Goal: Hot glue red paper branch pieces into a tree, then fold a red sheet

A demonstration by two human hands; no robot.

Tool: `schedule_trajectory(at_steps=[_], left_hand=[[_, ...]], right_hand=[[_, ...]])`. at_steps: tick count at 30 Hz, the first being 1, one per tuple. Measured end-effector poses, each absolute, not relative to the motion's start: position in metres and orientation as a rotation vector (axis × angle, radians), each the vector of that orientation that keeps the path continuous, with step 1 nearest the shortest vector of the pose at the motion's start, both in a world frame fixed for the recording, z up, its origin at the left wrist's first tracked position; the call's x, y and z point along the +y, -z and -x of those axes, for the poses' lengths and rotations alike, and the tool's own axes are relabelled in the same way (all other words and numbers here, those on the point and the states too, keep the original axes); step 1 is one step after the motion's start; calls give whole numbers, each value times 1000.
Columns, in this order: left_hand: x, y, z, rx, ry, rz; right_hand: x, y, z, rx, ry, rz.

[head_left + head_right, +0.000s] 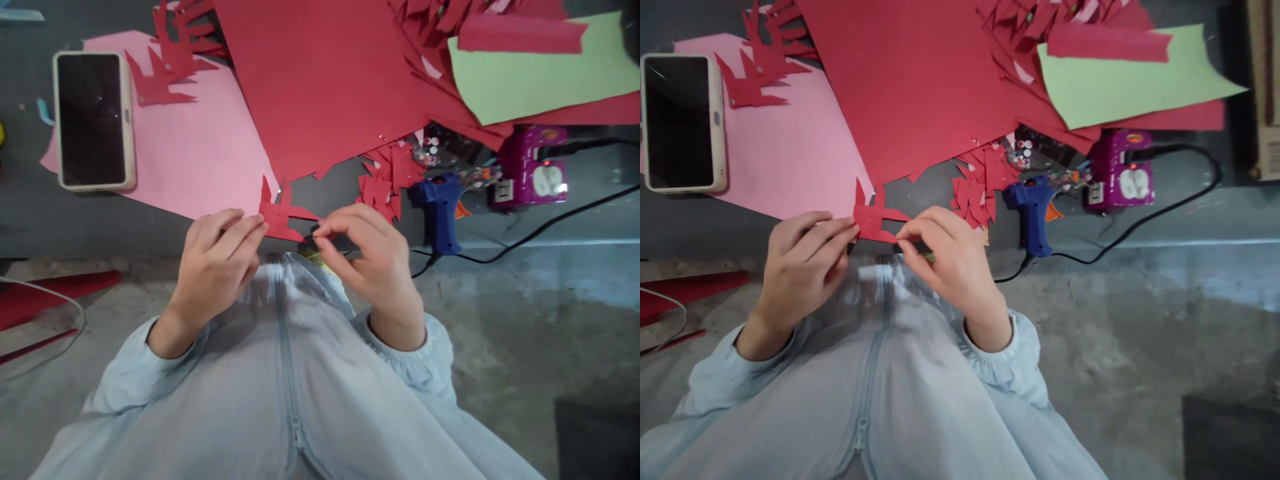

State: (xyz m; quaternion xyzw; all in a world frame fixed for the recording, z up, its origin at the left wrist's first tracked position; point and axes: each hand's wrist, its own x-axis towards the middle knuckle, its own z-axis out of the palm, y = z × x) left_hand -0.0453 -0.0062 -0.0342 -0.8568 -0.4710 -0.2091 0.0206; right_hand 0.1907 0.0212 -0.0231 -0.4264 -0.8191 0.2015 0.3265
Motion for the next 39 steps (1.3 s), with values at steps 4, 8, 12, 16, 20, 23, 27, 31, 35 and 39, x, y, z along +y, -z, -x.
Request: schedule_trajectory(at_steps=[4, 8, 12, 16, 20, 23, 27, 31, 35, 39], left_hand=[[-13, 39, 40, -1432, 616, 2675], [-18, 43, 40, -1452, 571, 2671], [-22, 44, 40, -1478, 562, 2674], [-28, 48, 37, -1490, 562, 2591], [-37, 54, 36, -1517, 582, 2494], [-41, 58, 37, -1552, 647, 2459], [-44, 60, 34, -1613, 615, 2408], [-47, 58, 29, -1665, 552, 2344], [-49, 57, 26, -1683, 530, 2342], [-51, 56, 27, -1701, 515, 2368]], right_hand=[[24, 27, -176, -2242, -572, 988], [25, 30, -170, -2296, -550, 989], [25, 33, -171, -2306, -528, 1014], [25, 34, -172, -2302, -521, 1029], [25, 35, -173, -2297, -522, 1034], [25, 36, -173, -2293, -518, 1030], [26, 36, -173, -2296, -527, 1041], [26, 33, -173, -2282, -569, 1047], [27, 27, -172, -2272, -597, 1050], [29, 21, -164, -2279, -541, 1054]])
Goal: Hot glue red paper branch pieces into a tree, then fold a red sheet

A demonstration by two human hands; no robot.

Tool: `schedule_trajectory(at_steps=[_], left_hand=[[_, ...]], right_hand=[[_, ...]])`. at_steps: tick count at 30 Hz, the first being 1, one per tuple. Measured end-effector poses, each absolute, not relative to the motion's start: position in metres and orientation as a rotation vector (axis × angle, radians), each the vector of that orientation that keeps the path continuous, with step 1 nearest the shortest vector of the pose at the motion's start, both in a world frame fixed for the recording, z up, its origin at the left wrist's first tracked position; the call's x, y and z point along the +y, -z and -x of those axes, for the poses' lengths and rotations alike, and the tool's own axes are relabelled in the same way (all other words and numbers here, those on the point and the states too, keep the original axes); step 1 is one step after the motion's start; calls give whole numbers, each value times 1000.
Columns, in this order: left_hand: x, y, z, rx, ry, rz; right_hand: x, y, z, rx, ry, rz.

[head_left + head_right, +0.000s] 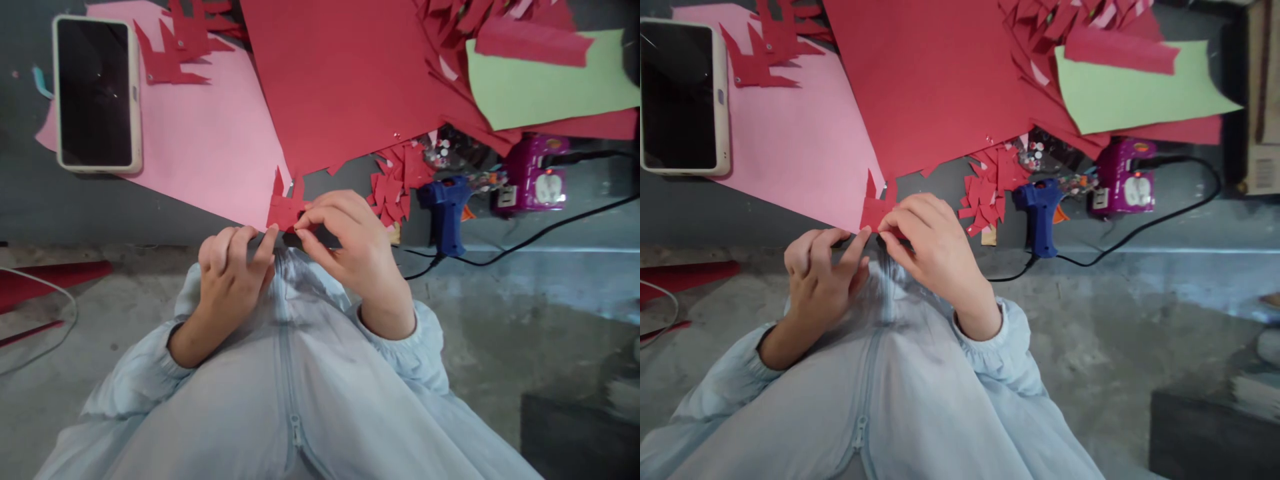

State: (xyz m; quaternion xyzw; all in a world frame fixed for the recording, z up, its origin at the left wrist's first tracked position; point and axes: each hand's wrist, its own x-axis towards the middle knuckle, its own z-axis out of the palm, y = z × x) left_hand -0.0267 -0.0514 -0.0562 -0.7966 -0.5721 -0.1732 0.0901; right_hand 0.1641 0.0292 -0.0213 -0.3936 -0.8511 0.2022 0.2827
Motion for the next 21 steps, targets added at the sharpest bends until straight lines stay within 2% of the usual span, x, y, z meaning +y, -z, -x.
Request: schedule_trajectory(at_steps=[21], left_hand=[[-55, 57, 30, -1780, 663, 2367]], right_hand=[[35, 38, -136, -2369, -477, 1169]])
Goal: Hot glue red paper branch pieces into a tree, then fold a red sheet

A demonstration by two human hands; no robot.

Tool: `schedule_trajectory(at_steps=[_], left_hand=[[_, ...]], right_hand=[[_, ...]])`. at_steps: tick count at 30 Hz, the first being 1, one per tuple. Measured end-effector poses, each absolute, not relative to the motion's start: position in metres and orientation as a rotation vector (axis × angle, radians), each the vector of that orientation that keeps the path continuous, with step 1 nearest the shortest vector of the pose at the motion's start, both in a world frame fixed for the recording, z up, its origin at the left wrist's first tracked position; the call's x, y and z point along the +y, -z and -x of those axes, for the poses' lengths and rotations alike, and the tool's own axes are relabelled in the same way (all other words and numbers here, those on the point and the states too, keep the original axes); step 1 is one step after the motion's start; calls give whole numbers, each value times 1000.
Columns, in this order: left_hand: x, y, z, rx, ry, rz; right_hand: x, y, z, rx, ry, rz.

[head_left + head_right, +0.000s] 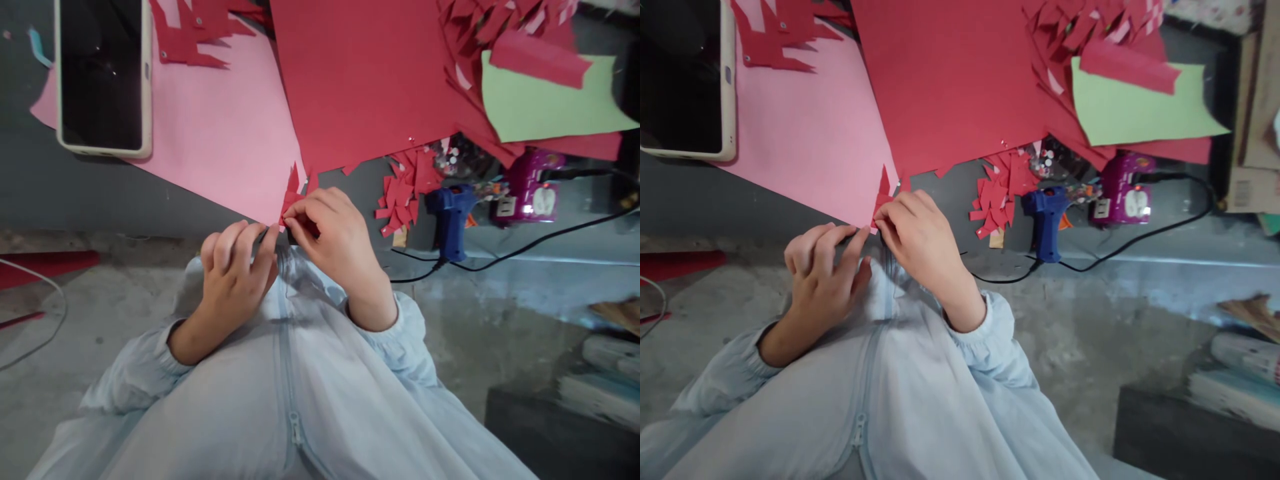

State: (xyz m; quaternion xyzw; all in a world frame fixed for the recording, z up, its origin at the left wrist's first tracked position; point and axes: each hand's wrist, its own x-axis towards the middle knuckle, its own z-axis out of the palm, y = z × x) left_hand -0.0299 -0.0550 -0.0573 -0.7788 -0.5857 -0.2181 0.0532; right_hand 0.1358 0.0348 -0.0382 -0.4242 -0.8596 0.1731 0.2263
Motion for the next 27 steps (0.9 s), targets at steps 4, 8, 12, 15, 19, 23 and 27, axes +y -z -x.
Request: schedule_trajectory(at_steps=[4, 8, 12, 15, 19, 23, 27], left_hand=[[-54, 57, 30, -1787, 657, 2375], [-54, 57, 29, -1788, 651, 2374], [-54, 57, 30, -1809, 672, 2401], [-54, 55, 29, -1792, 654, 2405], [-52, 51, 28, -1764, 598, 2366], [-52, 51, 27, -1728, 588, 2337], [-53, 53, 27, -1778, 646, 2370]], right_hand=[[35, 39, -137, -2368, -475, 1145], [36, 38, -138, -2385, -492, 1146], [37, 35, -138, -2399, -502, 1130], [35, 32, -136, -2410, -454, 1136], [34, 29, -132, -2431, -408, 1182], [37, 30, -134, -2409, -488, 1194], [38, 27, -144, -2277, -505, 1162]])
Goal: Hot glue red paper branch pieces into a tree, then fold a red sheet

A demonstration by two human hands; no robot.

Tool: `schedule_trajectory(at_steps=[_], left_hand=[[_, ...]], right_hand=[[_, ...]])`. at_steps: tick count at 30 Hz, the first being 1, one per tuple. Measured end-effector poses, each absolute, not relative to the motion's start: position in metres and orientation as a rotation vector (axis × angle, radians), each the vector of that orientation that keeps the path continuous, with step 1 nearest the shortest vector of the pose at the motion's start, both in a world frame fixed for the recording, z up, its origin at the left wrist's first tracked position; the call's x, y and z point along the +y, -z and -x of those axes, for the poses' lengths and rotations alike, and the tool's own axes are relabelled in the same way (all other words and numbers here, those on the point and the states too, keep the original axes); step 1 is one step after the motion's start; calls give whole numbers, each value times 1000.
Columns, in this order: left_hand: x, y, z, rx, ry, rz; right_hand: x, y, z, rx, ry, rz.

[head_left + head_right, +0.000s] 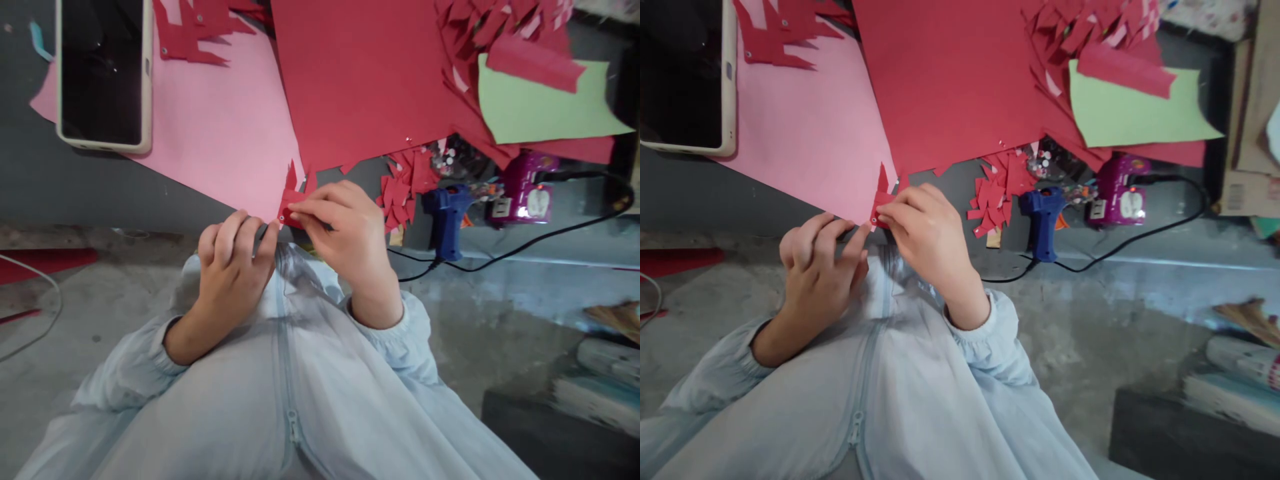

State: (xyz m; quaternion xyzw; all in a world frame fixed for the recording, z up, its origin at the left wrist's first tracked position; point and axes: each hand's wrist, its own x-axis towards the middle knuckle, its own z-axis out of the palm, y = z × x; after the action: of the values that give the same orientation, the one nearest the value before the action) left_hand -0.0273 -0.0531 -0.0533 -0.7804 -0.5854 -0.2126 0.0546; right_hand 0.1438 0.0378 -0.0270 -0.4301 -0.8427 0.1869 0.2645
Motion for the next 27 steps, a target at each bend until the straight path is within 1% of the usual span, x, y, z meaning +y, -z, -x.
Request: schedule_trajectory(at_steps=[3, 7, 11, 18, 24, 27], left_hand=[[-54, 54, 28, -1791, 657, 2394], [-54, 53, 29, -1771, 614, 2383], [-53, 52, 29, -1800, 647, 2402], [-54, 49, 27, -1790, 576, 2412], [-54, 48, 26, -1809, 548, 2399], [-52, 46, 28, -1861, 561, 2430]], right_hand=[[35, 23, -151, -2251, -425, 1132], [29, 24, -155, -2403, -340, 1062], [23, 28, -152, -2478, -197, 1037], [15, 28, -138, -2568, -10, 1150], [16, 22, -139, -2662, -11, 1183], [20, 21, -152, -2591, -73, 1178]])
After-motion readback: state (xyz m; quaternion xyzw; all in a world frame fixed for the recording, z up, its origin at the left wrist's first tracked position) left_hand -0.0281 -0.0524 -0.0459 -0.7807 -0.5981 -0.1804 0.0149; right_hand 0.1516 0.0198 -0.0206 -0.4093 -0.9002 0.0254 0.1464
